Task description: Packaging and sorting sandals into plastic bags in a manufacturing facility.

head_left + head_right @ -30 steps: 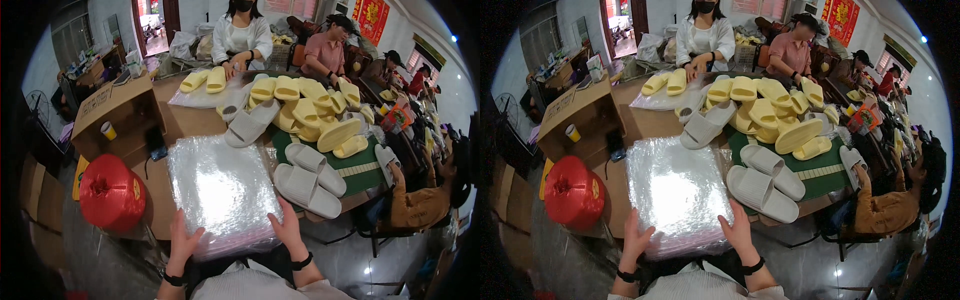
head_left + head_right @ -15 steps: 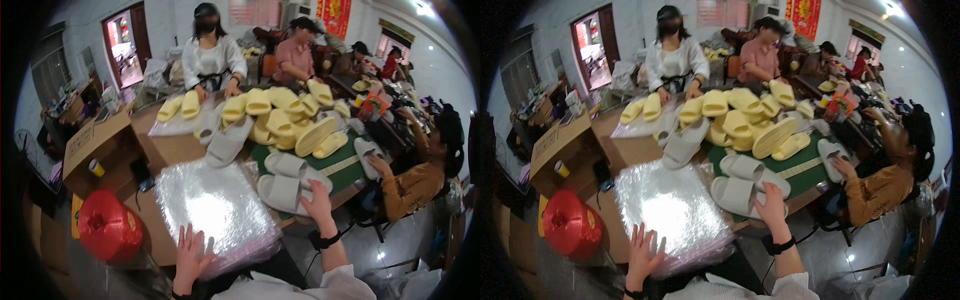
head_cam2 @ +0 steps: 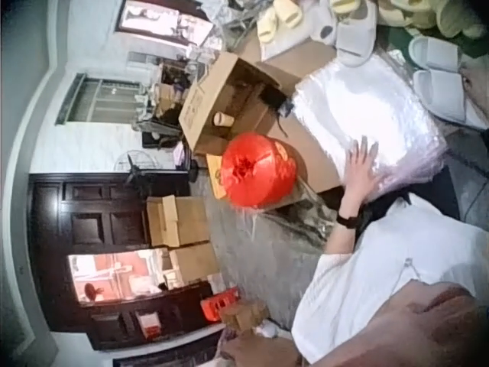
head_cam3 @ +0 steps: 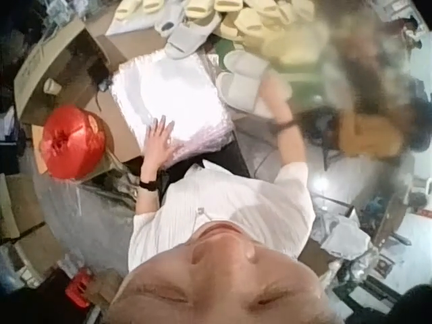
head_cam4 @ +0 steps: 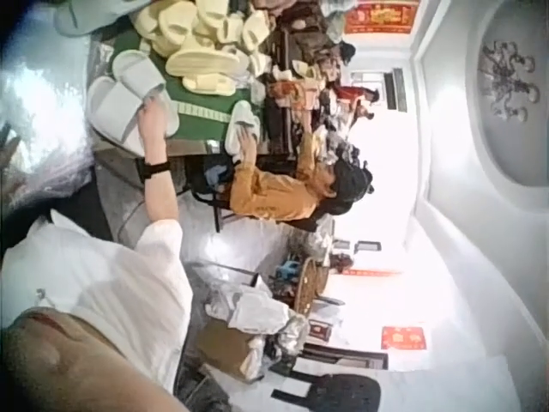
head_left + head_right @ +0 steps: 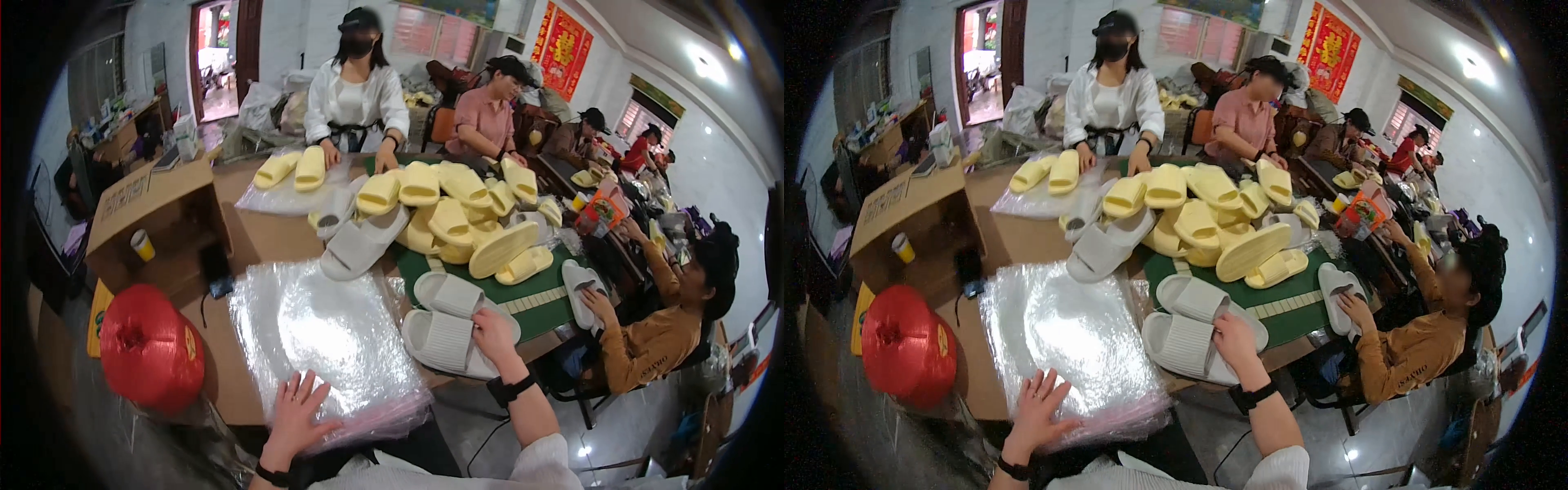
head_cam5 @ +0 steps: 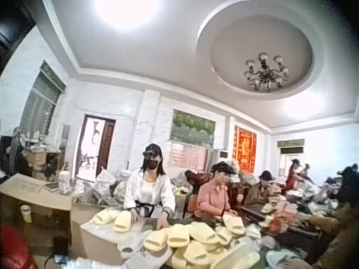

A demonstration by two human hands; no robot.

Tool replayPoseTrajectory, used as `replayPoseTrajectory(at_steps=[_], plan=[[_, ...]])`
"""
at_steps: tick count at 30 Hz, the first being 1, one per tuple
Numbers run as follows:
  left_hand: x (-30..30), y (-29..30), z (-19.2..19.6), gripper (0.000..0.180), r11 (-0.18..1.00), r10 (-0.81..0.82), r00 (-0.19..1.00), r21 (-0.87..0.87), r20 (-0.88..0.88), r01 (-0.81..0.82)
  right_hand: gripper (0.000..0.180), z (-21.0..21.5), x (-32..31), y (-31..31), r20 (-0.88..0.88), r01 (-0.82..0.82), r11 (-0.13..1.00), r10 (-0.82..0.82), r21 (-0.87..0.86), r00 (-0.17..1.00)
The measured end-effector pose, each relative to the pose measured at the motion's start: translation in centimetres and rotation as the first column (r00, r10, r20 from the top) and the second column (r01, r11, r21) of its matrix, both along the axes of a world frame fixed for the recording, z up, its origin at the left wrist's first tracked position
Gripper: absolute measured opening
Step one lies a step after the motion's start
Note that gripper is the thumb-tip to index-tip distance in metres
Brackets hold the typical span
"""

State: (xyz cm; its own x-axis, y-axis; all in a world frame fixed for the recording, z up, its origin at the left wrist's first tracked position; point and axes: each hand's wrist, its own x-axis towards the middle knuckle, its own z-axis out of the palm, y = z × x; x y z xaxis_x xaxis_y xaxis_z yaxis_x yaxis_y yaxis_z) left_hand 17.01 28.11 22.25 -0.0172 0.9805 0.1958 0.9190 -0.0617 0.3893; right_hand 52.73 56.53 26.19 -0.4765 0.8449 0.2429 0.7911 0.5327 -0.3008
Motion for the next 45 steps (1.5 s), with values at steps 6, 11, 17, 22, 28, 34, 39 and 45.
replayPoseTrajectory(at_steps=[6, 11, 17, 22, 28, 34, 39, 45], plan=[[0.5, -0.6, 2.9, 0.085, 0.998, 0.01, 1.0, -0.061, 0.011, -0.01, 0.023, 4.2, 1.0, -7.9, -0.308, 0.062, 0.996, -0.038, 0.069, 0.951], [0.7, -0.7, 2.5, 0.092, 0.985, -0.035, 0.999, -0.167, 0.006, 0.035, 0.032, 2.2, 2.5, -12.6, -0.565, 0.084, 0.995, -0.096, -0.047, 0.82], [3.1, -1.1, 3.4, 0.069, 0.992, -0.034, 0.999, -0.119, -0.036, 0.03, 0.044, 2.2, 2.5, -17.0, -0.841, -0.116, 0.949, -0.197, -0.292, 0.505], [3.2, 0.2, 4.3, 0.043, 0.999, -0.037, 0.999, -0.028, -0.011, 0.037, 0.048, 2.3, 3.5, -18.0, -0.692, -0.554, 0.671, -0.688, -0.493, -0.218], [3.8, 1.8, 6.8, 0.032, 0.997, 0.067, 0.794, -0.019, 0.604, -0.07, 0.045, 4.3, 1.7, -19.9, -0.68, -0.114, 0.989, 0.024, -0.089, 0.733], [4.8, 2.3, 6.0, 0.039, 0.999, 0.018, 0.74, 0.008, 0.673, -0.031, 0.05, 3.1, 0.5, -20.8, -0.314, -0.413, 0.909, 0.375, -0.062, 0.872], [6.1, 1.5, 5.9, 0.043, 0.996, 0.054, 0.891, 0.034, 0.451, -0.078, 0.037, 0.8, 1.5, -21.9, -0.17, -0.442, 0.883, 0.417, -0.156, 0.893], [7.0, 1.3, 6.5, 0.043, 0.997, 0.02, 0.955, 0.065, 0.297, -0.041, 0.031, 1.9, 1.1, -22.8, -0.226, -0.5, 0.827, 0.452, -0.255, 0.863]])
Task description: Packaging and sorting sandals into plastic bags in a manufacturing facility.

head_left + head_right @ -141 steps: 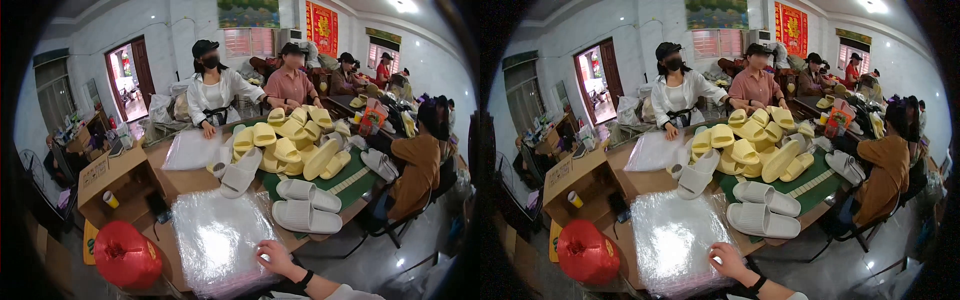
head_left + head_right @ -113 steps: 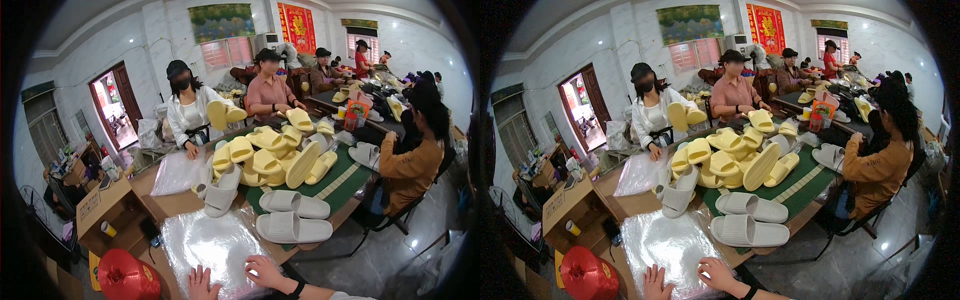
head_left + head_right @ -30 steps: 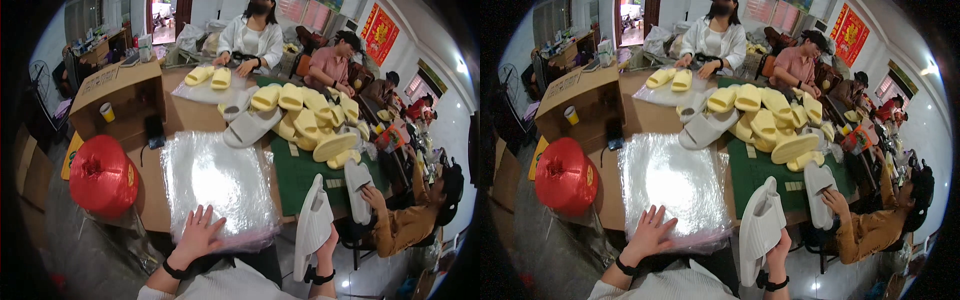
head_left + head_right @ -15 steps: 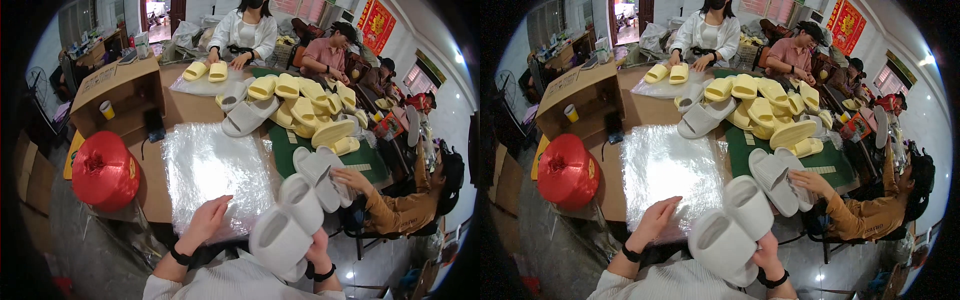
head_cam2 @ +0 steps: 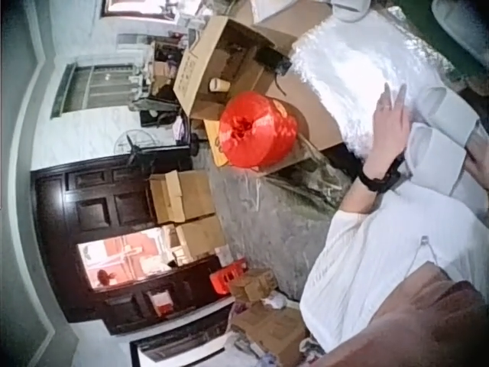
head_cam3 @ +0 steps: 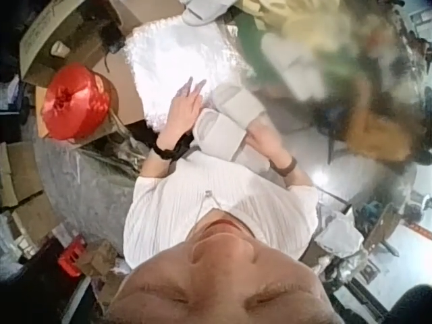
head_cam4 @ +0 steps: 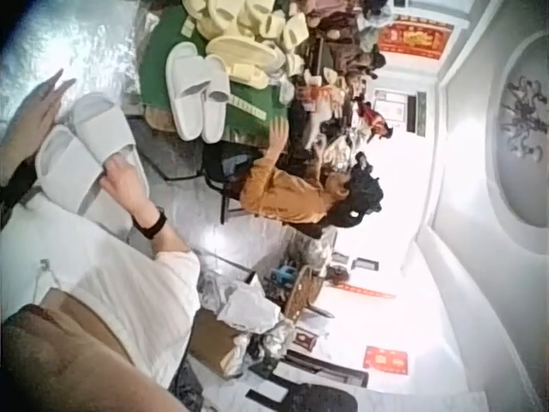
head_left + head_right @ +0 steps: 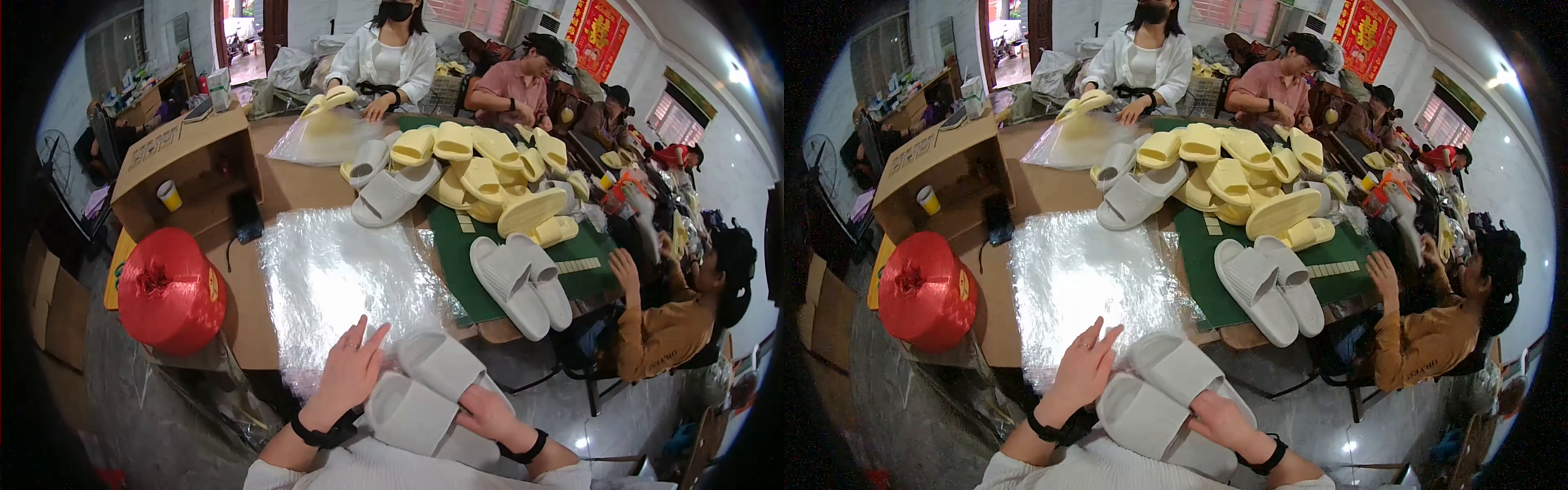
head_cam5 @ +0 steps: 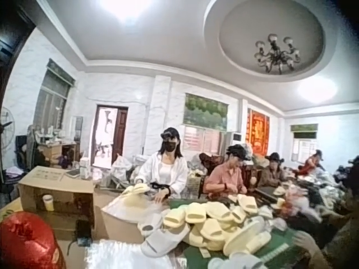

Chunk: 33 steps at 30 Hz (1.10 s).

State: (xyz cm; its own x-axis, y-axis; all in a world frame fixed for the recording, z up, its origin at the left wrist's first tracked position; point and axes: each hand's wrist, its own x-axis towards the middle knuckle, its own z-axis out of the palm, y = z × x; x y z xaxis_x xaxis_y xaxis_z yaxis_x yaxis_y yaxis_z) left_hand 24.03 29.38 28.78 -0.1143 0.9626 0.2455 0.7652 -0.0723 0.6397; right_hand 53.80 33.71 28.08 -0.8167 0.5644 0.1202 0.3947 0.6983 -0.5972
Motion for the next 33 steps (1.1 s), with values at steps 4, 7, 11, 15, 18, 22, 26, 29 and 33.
replayPoseTrajectory(at_steps=[4, 7, 11, 15, 18, 22, 26, 29, 33], plan=[[0.6, -0.5, -0.6, 0.043, 0.994, -0.074, 0.983, 0.067, -0.166, 0.086, 0.029, 0.2, -0.4, 1.2, 0.009, 0.162, 0.984, -0.163, 0.075, 0.987], [1.4, -1.4, 0.4, 0.044, 0.992, -0.105, 0.976, 0.044, -0.193, 0.115, 0.024, 1.2, -3.0, 0.6, -0.016, 0.185, 0.983, -0.185, 0.008, 0.983], [1.6, -1.7, 1.4, 0.046, 0.974, -0.206, 0.961, 0.055, -0.182, 0.219, 0.022, 1.0, -5.8, 1.0, -0.034, 0.224, 0.974, -0.223, 0.029, 0.974], [1.3, -2.5, 1.6, 0.049, 0.964, -0.259, 0.954, 0.011, -0.148, 0.264, 0.022, 0.4, -9.6, 2.1, -0.044, 0.201, 0.978, -0.198, 0.062, 0.979], [1.2, -2.6, 2.1, 0.051, 0.957, -0.283, 0.945, 0.017, -0.161, 0.289, 0.019, -1.5, -12.4, 3.8, -0.047, 0.149, 0.984, -0.145, 0.095, 0.988], [0.4, -2.5, 2.2, 0.051, 0.934, -0.333, 0.926, 0.07, -0.178, 0.349, 0.022, -2.1, -16.3, 5.6, -0.223, 0.184, 0.982, -0.169, 0.048, 0.96], [-0.6, -2.4, 2.4, 0.051, 0.882, -0.436, 0.881, 0.11, -0.184, 0.459, 0.025, -2.9, -20.1, 8.2, -0.297, 0.199, 0.964, -0.141, 0.175, 0.944], [-1.7, -2.9, 3.8, 0.05, 0.882, -0.433, 0.882, 0.114, -0.186, 0.457, 0.025, -3.5, -23.0, 10.1, -0.272, 0.336, 0.936, -0.298, 0.104, 0.915], [-3.2, -3.5, 3.0, 0.047, 0.929, -0.286, 0.93, 0.172, -0.23, 0.328, 0.033, -2.1, -25.7, 11.0, -0.336, 0.437, 0.898, -0.397, 0.047, 0.854]])
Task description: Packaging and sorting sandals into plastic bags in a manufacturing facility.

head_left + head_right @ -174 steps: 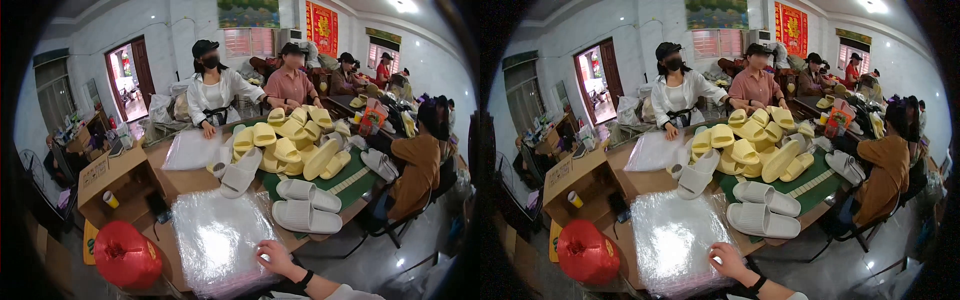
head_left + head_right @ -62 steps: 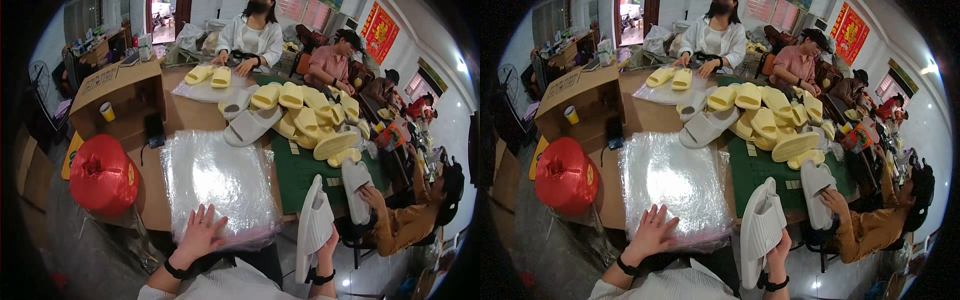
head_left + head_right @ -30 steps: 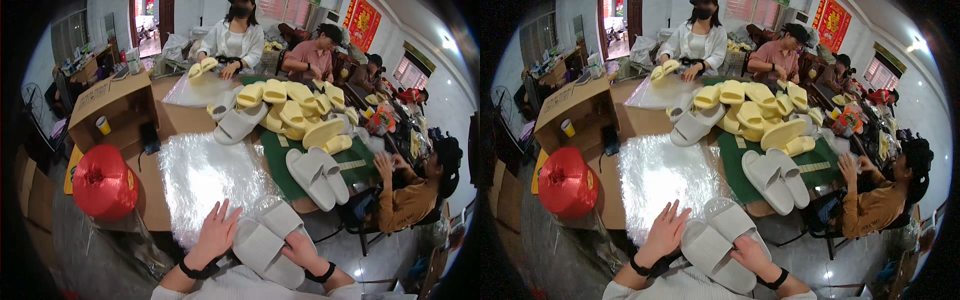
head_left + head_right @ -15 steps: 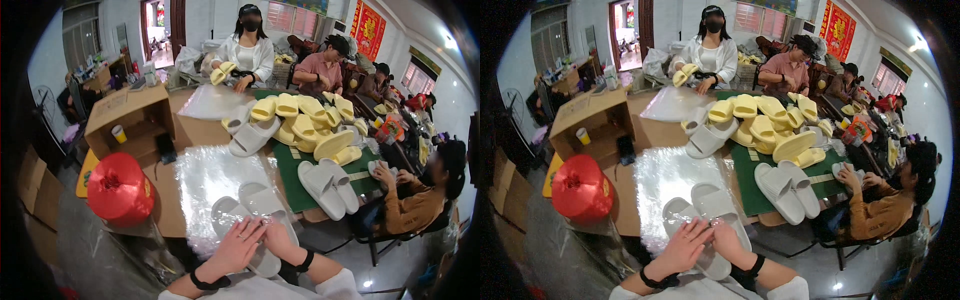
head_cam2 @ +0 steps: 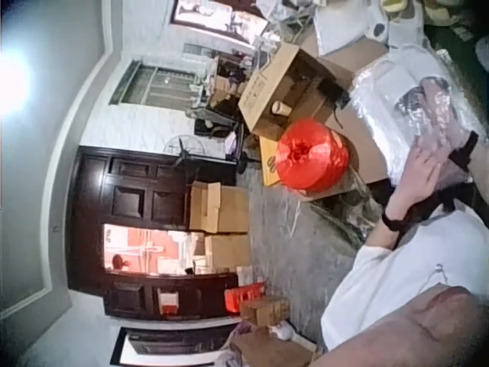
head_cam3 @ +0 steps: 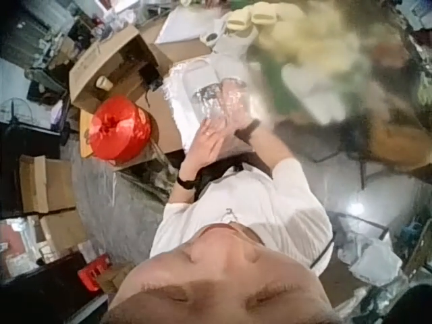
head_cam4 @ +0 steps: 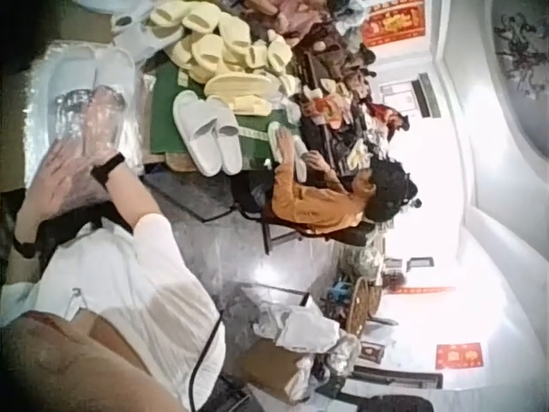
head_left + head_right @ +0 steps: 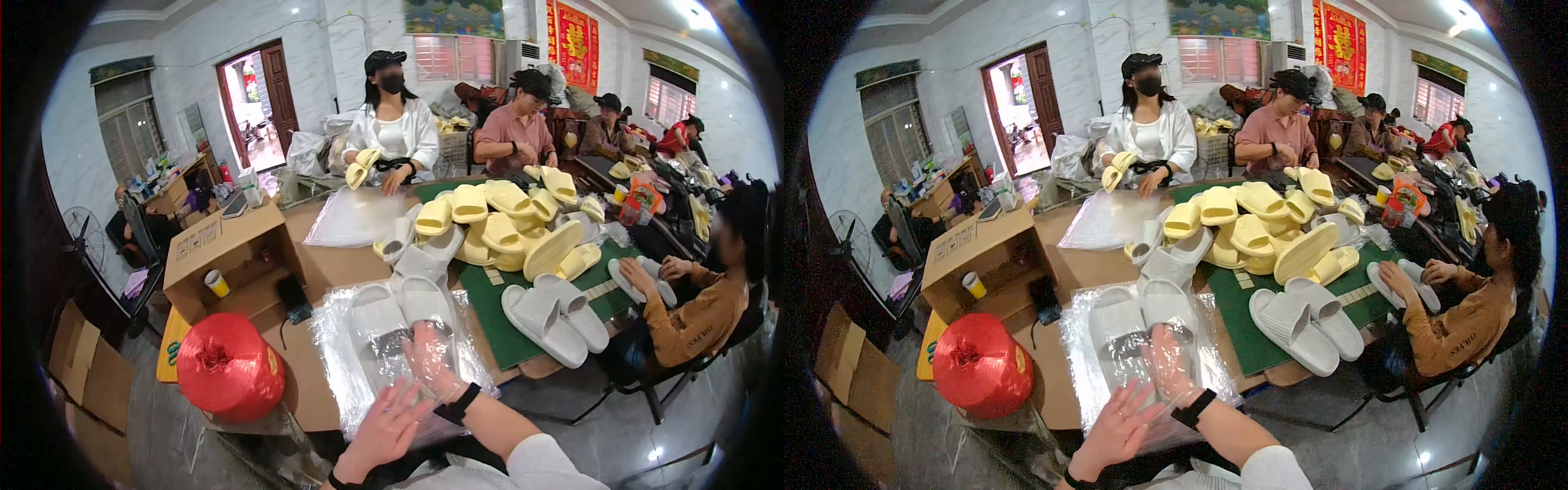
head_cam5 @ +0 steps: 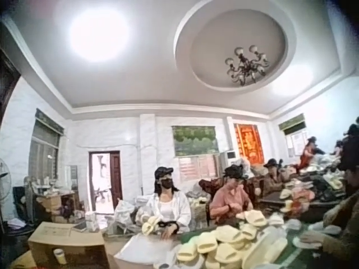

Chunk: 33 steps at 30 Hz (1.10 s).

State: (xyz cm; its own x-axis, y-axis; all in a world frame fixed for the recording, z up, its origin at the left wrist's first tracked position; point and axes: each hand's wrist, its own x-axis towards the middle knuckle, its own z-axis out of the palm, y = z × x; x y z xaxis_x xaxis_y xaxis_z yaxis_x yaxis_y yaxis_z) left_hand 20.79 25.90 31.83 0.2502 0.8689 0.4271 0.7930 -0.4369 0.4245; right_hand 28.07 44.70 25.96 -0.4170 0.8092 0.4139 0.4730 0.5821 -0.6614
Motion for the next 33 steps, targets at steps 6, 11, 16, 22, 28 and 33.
replayPoseTrajectory(at_steps=[6, 11, 16, 22, 28, 33], plan=[[-3.0, -1.1, -4.0, 0.074, 0.927, 0.351, 0.936, -0.13, -0.039, -0.353, 0.057, -1.8, 4.7, -4.0, -0.171, -0.127, 0.982, 0.15, 0.136, 0.974], [-5.3, -4.1, -4.5, 0.073, 0.813, 0.54, 0.836, -0.317, 0.099, -0.488, 0.036, 2.4, 15.7, -7.9, -0.065, -0.32, 0.928, 0.314, -0.191, 0.947], [-6.1, -4.5, -5.2, 0.071, 0.751, 0.658, 0.68, -0.348, 0.324, -0.561, 0.018, 3.0, 20.3, -6.1, -0.131, 0.014, 0.971, -0.047, -0.238, 0.99], [-5.4, -3.1, -5.0, 0.064, 0.74, 0.659, 0.716, -0.369, 0.232, -0.562, 0.04, 3.4, 17.6, -3.9, -0.068, -0.033, 0.933, 0.009, -0.359, 0.998], [-4.6, -4.0, -4.7, 0.038, 0.759, 0.651, 0.703, -0.219, 0.288, -0.613, 0.045, -0.5, 15.6, -2.1, -0.267, -0.248, 0.798, 0.114, -0.549, 0.957], [-4.1, -6.4, -3.5, 0.032, 0.788, 0.615, 0.762, -0.182, 0.204, -0.588, 0.039, 0.7, 18.6, -2.2, -0.375, -0.287, 0.674, 0.016, -0.681, 0.927]])
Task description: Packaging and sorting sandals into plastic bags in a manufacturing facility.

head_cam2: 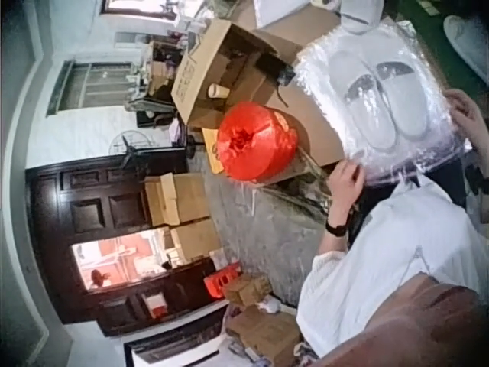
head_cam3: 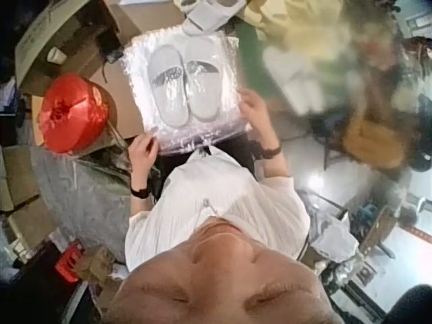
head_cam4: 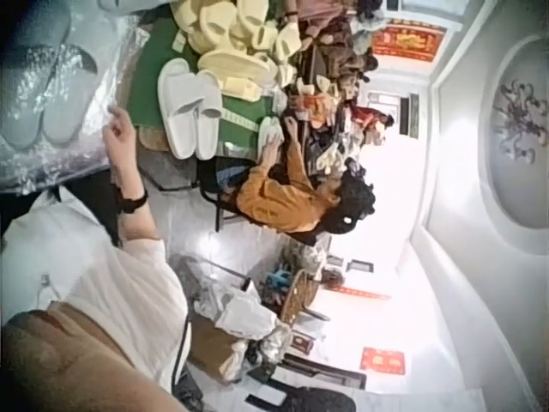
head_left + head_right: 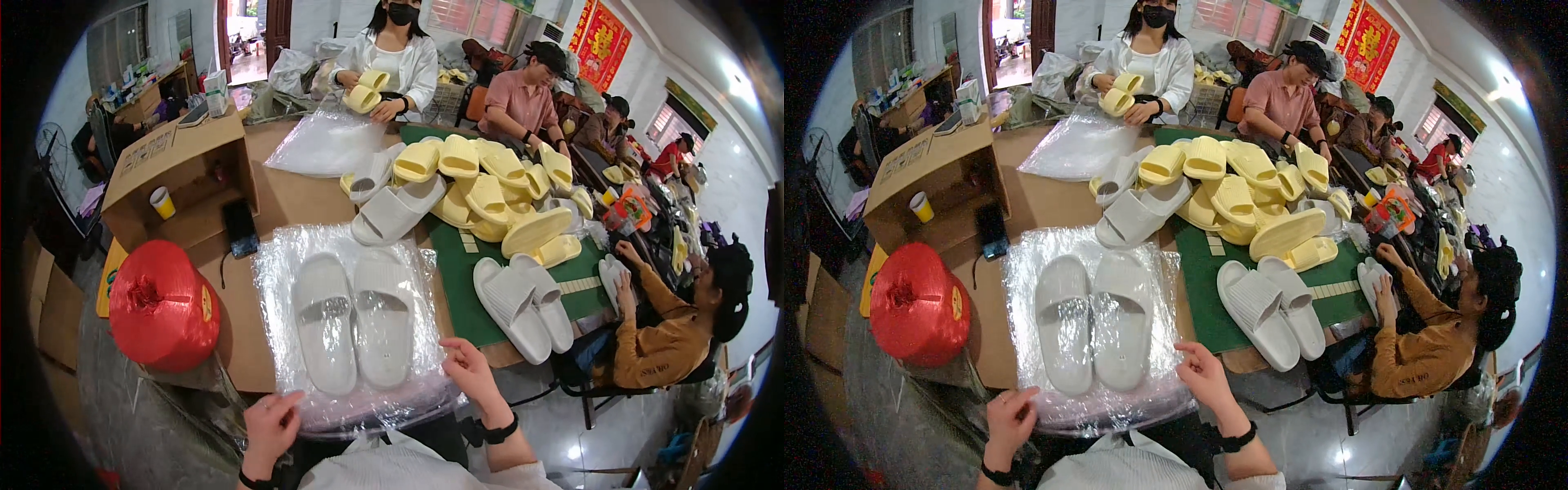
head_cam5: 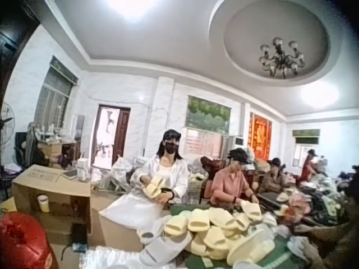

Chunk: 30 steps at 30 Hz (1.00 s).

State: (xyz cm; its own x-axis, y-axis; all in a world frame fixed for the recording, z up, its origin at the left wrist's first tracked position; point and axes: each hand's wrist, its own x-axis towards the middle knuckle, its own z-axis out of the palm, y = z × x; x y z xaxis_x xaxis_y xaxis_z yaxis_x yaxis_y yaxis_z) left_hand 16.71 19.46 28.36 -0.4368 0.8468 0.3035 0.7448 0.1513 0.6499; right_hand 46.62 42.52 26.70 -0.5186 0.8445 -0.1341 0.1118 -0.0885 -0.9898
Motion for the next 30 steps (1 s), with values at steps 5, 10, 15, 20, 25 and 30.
replayPoseTrajectory(at_steps=[5, 10, 15, 20, 25, 30], plan=[[-1.0, 0.4, 1.9, 0.043, 0.969, -0.245, 0.967, -0.002, -0.075, 0.246, 0.036, -0.2, 1.0, -0.3, 0.211, 0.046, 0.978, -0.09, 0.206, 0.973], [-1.5, 4.7, 2.4, 0.053, 0.947, -0.303, 0.938, 0.059, -0.166, 0.316, 0.043, 0.8, 1.9, -0.5, 0.369, -0.093, 0.702, -0.252, 0.706, 0.895], [-0.9, 7.1, -0.8, 0.053, 0.866, -0.495, 0.853, -0.182, -0.166, 0.466, 0.049, 0.7, 3.2, -0.6, 0.443, -0.339, 0.549, -0.064, 0.764, 0.894], [-1.4, 4.4, -1.5, 0.052, 0.859, -0.511, 0.841, -0.132, -0.176, 0.494, 0.037, 1.1, 3.9, -0.6, 0.515, -0.457, 0.452, -0.007, 0.766, 0.857], [-1.0, -0.9, -0.8, 0.065, 0.872, -0.479, 0.87, -0.176, -0.121, 0.456, 0.028, 1.0, 3.4, -0.4, 0.406, -0.364, 0.476, 0.015, 0.801, 0.914], [1.4, -2.6, -3.7, 0.051, 0.855, -0.512, 0.817, -0.245, -0.265, 0.456, 0.028, 1.4, 2.5, 0.4, 0.35, -0.343, 0.449, 0.07, 0.825, 0.934]])
